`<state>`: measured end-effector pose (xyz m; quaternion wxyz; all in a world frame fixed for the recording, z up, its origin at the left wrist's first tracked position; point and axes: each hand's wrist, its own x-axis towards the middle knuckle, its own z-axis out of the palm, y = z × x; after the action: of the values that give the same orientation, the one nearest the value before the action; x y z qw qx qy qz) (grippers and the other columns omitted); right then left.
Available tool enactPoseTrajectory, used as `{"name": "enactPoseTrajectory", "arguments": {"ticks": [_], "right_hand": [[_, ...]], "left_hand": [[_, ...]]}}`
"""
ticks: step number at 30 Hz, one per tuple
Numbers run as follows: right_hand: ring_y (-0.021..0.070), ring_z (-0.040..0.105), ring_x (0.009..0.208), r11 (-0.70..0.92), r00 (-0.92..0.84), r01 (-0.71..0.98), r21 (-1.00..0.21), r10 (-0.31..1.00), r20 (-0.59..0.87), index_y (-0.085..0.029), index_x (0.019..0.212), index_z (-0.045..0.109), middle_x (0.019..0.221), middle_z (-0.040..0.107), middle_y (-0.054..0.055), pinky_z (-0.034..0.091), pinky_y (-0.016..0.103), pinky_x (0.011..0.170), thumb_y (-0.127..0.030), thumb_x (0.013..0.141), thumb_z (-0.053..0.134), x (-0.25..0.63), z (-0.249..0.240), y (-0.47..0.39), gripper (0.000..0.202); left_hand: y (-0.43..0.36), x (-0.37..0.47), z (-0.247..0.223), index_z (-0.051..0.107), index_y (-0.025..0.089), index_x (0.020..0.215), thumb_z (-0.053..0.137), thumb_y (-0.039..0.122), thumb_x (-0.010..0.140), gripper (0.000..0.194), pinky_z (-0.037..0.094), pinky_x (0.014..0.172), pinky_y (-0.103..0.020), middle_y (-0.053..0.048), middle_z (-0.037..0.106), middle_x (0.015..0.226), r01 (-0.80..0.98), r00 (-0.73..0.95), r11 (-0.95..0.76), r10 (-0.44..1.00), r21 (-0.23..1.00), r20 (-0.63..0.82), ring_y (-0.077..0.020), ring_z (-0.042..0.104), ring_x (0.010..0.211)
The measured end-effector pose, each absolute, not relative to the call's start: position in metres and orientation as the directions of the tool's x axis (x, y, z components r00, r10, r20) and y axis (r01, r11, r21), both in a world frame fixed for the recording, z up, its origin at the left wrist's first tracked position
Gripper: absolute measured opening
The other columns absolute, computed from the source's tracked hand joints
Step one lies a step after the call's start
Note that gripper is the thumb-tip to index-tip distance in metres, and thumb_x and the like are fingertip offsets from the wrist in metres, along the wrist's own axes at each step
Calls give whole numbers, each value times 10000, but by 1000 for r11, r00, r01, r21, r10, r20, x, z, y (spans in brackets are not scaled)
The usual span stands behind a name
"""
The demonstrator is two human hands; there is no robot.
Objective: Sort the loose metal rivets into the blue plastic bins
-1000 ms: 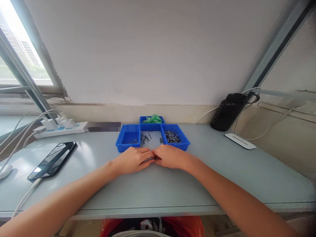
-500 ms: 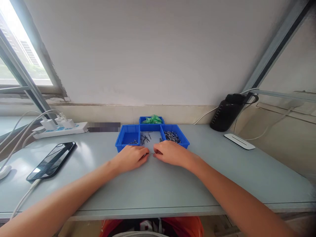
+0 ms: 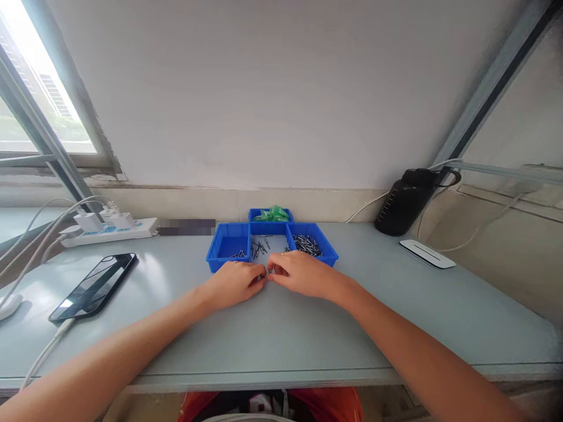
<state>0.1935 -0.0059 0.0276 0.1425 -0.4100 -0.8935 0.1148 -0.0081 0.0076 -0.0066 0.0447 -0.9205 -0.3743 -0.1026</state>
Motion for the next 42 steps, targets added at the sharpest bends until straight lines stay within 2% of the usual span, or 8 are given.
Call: {"name": "enactPoseTrajectory", "arguments": {"ticks": [9, 14, 22, 26, 29, 33, 38, 42], "right_hand": [[176, 599, 854, 573, -594, 700, -426, 799, 99, -214, 1133, 534, 943, 673, 43, 397, 253, 655, -261, 890, 442, 196, 25, -3, 264], [217, 606, 957, 593, -611, 759, -269, 791, 20, -164, 1136, 571, 1083, 640, 110, 434, 302, 760, -234, 903, 399, 194, 12, 1, 299], [278, 441, 1252, 691, -665, 714, -117, 721, 198, -62, 1343, 449, 1404, 448, 186, 376, 416, 1019, -275, 935, 373, 173, -17, 12, 467], [279, 382, 1304, 692, -657, 716, -94, 713, 243, -86, 1358, 442, 1423, 439, 164, 378, 456, 1013, -280, 947, 351, 165, -23, 19, 463], [266, 450, 1233, 703, -668, 707, -82, 701, 249, -108, 1249, 540, 1319, 536, 149, 406, 460, 961, -281, 963, 317, 163, -24, 21, 402], [227, 547, 1054, 706, -674, 704, -82, 699, 238, -145, 1070, 612, 1161, 599, 122, 447, 389, 853, -246, 935, 392, 164, -23, 22, 277], [218, 556, 983, 696, -671, 717, -38, 705, 230, -128, 972, 618, 1031, 608, 119, 436, 348, 832, -213, 913, 433, 170, -18, 19, 212], [207, 567, 925, 684, -669, 729, -31, 720, 184, -123, 931, 618, 955, 607, 112, 436, 320, 782, -205, 921, 423, 175, -13, 16, 212]], "left_hand": [[4, -10, 4, 548, 190, 792, 363, 278, 950, 259, 324, 504, -232, 2, 621, 691, 660, 736, -739, 602, -132, 309, -128, 599, 626], [6, -17, 19, 548, 183, 750, 364, 262, 927, 267, 286, 485, -238, -9, 589, 624, 715, 685, -636, 556, -290, 471, -131, 556, 587], [22, -31, 20, 562, 157, 720, 358, 269, 921, 308, 293, 474, -247, -80, 619, 635, 906, 414, -298, 771, -299, 485, -223, 602, 682], [18, -27, 23, 583, 154, 739, 360, 279, 932, 321, 324, 498, -245, -69, 616, 655, 863, 500, -369, 720, -344, 481, -199, 599, 684], [9, -21, 26, 584, 164, 750, 360, 282, 942, 317, 335, 523, -247, -40, 623, 686, 714, 700, -600, 618, -359, 359, -171, 596, 676], [-1, -13, 22, 609, 185, 845, 388, 285, 935, 258, 362, 570, -241, -19, 658, 764, 610, 791, -786, 597, -102, 136, -146, 607, 689], [5, -14, 18, 590, 202, 790, 545, 396, 848, 208, 323, 492, -199, 40, 566, 640, 678, 725, -636, 662, 369, -191, -96, 517, 574], [12, -20, 22, 596, 192, 799, 706, 365, 703, 227, 340, 491, -177, 64, 538, 651, 685, 720, -504, 581, 526, -380, -72, 488, 575]]}}
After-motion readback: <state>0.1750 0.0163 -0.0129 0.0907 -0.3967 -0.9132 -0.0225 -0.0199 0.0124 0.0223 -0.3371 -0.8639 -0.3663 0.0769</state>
